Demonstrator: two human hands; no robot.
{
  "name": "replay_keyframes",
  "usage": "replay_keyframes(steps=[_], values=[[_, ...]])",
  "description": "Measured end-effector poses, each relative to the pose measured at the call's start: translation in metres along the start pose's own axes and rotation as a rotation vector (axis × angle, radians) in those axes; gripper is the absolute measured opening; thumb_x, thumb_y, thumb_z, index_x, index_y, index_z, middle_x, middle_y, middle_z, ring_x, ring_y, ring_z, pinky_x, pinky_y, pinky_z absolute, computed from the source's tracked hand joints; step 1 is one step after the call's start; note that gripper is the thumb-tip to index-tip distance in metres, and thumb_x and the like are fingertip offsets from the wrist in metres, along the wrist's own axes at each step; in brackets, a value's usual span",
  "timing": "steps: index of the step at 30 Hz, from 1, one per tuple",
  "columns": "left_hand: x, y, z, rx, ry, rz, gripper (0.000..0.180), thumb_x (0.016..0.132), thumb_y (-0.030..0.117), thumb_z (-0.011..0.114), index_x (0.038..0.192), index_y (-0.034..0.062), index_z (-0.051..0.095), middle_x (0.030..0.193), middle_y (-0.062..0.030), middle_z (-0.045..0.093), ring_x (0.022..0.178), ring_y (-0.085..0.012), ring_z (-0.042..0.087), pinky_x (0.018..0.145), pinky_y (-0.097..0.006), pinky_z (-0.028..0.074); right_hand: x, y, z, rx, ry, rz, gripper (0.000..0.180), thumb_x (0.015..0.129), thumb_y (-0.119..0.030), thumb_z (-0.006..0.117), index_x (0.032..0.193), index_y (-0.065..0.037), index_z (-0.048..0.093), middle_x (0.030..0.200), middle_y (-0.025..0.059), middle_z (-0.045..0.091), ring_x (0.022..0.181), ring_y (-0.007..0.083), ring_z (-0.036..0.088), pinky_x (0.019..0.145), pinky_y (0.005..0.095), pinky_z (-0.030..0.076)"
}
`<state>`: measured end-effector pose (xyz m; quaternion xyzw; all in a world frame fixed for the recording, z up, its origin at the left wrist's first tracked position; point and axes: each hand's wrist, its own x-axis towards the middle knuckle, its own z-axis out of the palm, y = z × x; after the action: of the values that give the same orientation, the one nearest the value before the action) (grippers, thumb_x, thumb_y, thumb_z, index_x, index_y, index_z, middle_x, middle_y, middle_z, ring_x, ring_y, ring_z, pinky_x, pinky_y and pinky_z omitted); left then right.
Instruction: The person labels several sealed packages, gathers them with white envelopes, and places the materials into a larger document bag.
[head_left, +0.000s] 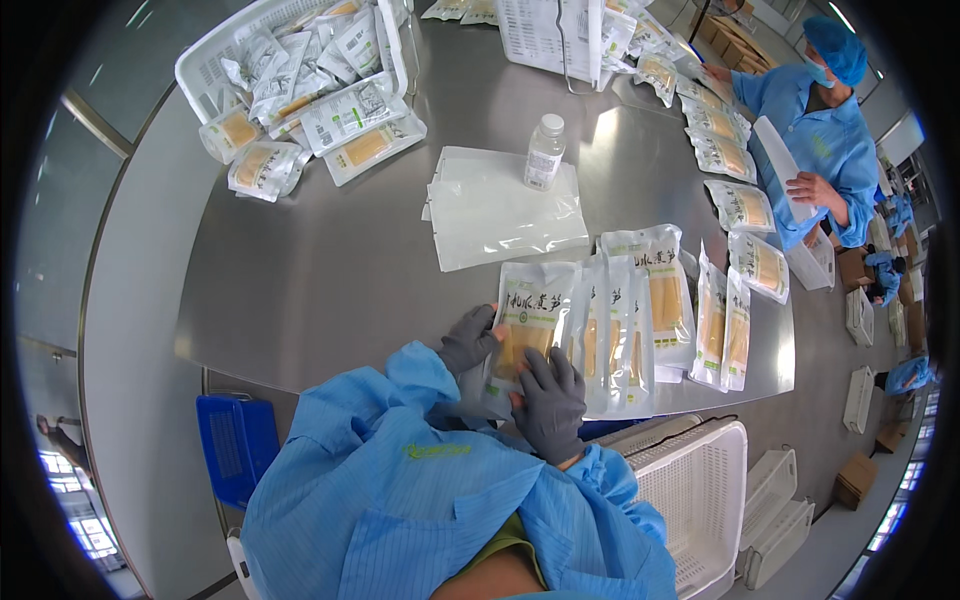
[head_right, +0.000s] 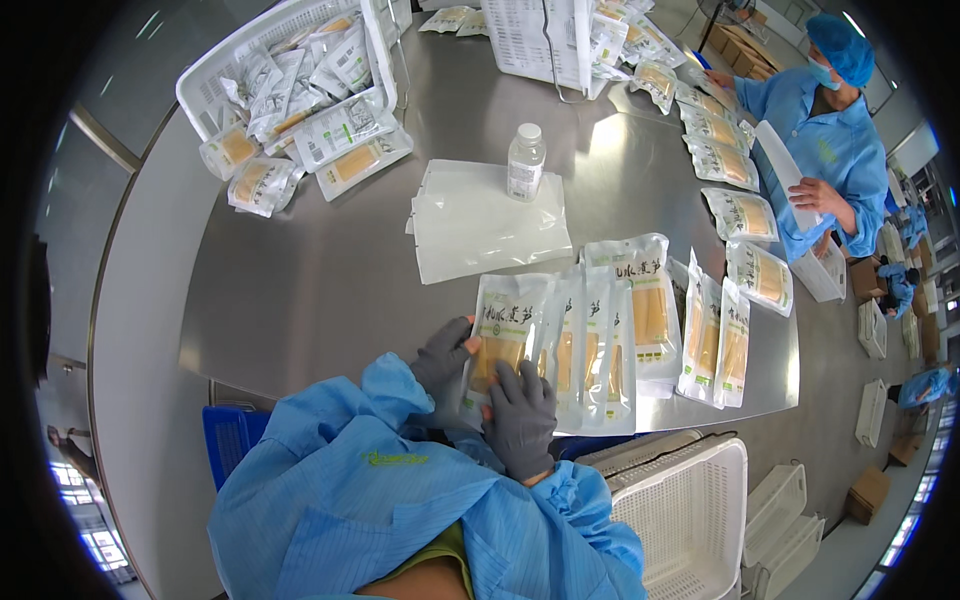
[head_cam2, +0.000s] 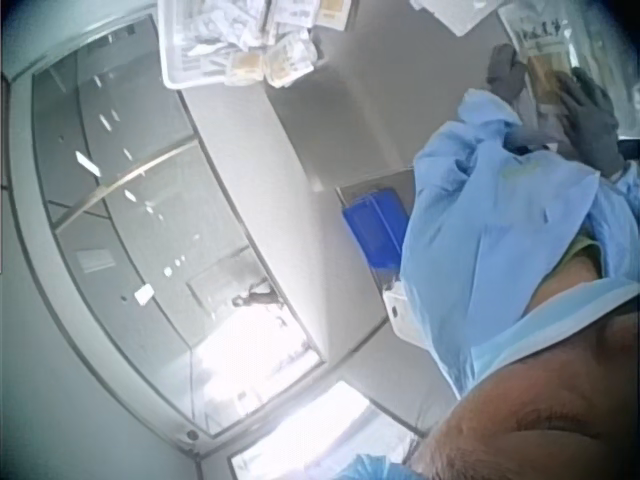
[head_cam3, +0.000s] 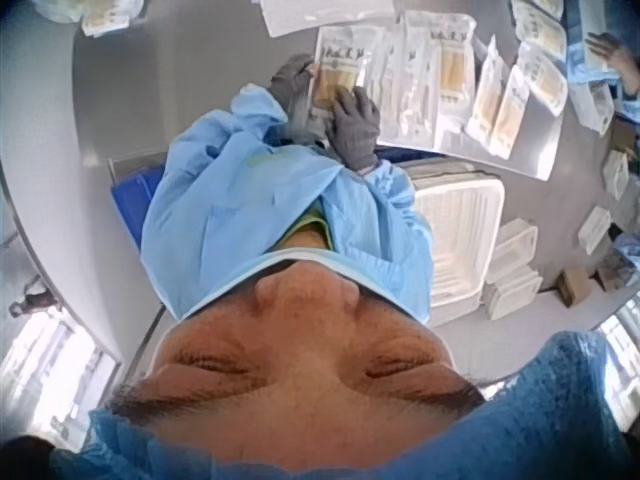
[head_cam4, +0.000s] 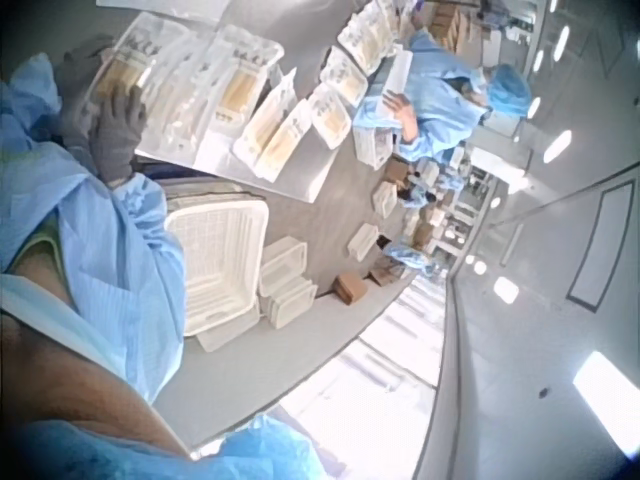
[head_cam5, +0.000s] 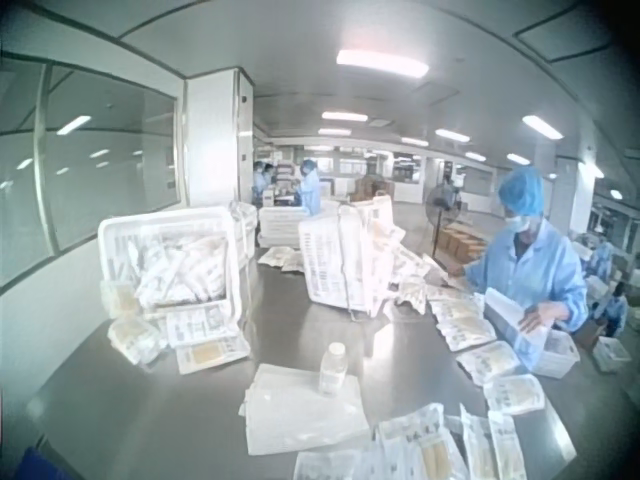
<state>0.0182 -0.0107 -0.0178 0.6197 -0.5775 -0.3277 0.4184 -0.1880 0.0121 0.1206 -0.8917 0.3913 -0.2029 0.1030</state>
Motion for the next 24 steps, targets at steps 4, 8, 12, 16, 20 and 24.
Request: replay_keyframes(steps=[4,8,12,16,20,24], values=[[0.035,0.026,-0.036,0.219,0.139,-0.143,0.055,0.080,0.035,0.070,0.120,0.0003,0.055,0.103,-0.0206,0.060,0.102,-0.0370,0.055,0.087,-0.040,0.045,0.005,-0.005,-0.003,-0.035,-0.121,0.043,0.040,0.066,-0.021,0.071,0.103,-0.009,0.063,0.128,0.0050,0.053,0.121,0.0333,0.044,0.091,0.0454,0.040],[0.094,-0.011,-0.087,0.600,0.338,-0.160,0.074,0.077,0.047,0.069,0.132,0.0046,0.045,0.129,-0.0204,0.047,0.120,-0.0381,0.042,0.101,-0.044,0.033,0.012,-0.010,0.004,-0.039,-0.129,-0.010,0.033,0.068,-0.024,0.067,0.095,-0.006,0.064,0.124,0.0055,0.054,0.114,0.0296,0.048,0.088,0.0432,0.043],[0.142,-0.026,-0.112,0.831,0.214,-0.197,0.089,0.072,0.057,0.068,0.140,0.0069,0.037,0.145,-0.0208,0.028,0.132,-0.0427,0.023,0.110,-0.050,0.017,0.028,-0.013,0.004,-0.073,-0.322,0.047,0.032,0.069,-0.028,0.072,0.097,-0.013,0.066,0.117,0.0014,0.059,0.103,0.0276,0.055,0.083,0.0406,0.047],[0.172,-0.059,-0.125,0.845,0.140,-0.142,0.088,0.069,0.059,0.069,0.137,0.0086,0.042,0.147,-0.0196,0.025,0.133,-0.0432,0.020,0.110,-0.051,0.015,0.077,0.002,-0.013,0.108,-0.654,0.103,0.029,0.077,-0.036,0.068,0.098,-0.016,0.066,0.100,0.0048,0.066,0.088,0.0283,0.063,0.067,0.0421,0.050],[0.204,-0.068,-0.151,0.729,0.149,-0.068,0.070,0.071,0.053,0.070,0.125,0.0107,0.054,0.140,-0.0171,0.033,0.130,-0.0423,0.025,0.109,-0.053,0.017,0.155,0.036,-0.009,0.261,-0.306,0.372,0.040,0.077,-0.040,0.071,0.106,-0.013,0.066,0.094,0.0070,0.067,0.084,0.0262,0.065,0.073,0.0388,0.051],[0.271,-0.059,-0.145,0.709,0.167,0.155,0.058,0.068,0.047,0.075,0.110,0.0099,0.061,0.128,-0.0143,0.043,0.125,-0.0406,0.032,0.105,-0.053,0.023,0.246,0.120,0.033,0.599,0.073,0.608,0.088,0.067,-0.039,0.081,0.138,-0.008,0.039,0.117,0.0178,0.059,0.101,0.0287,0.060,0.082,0.0372,0.052]])
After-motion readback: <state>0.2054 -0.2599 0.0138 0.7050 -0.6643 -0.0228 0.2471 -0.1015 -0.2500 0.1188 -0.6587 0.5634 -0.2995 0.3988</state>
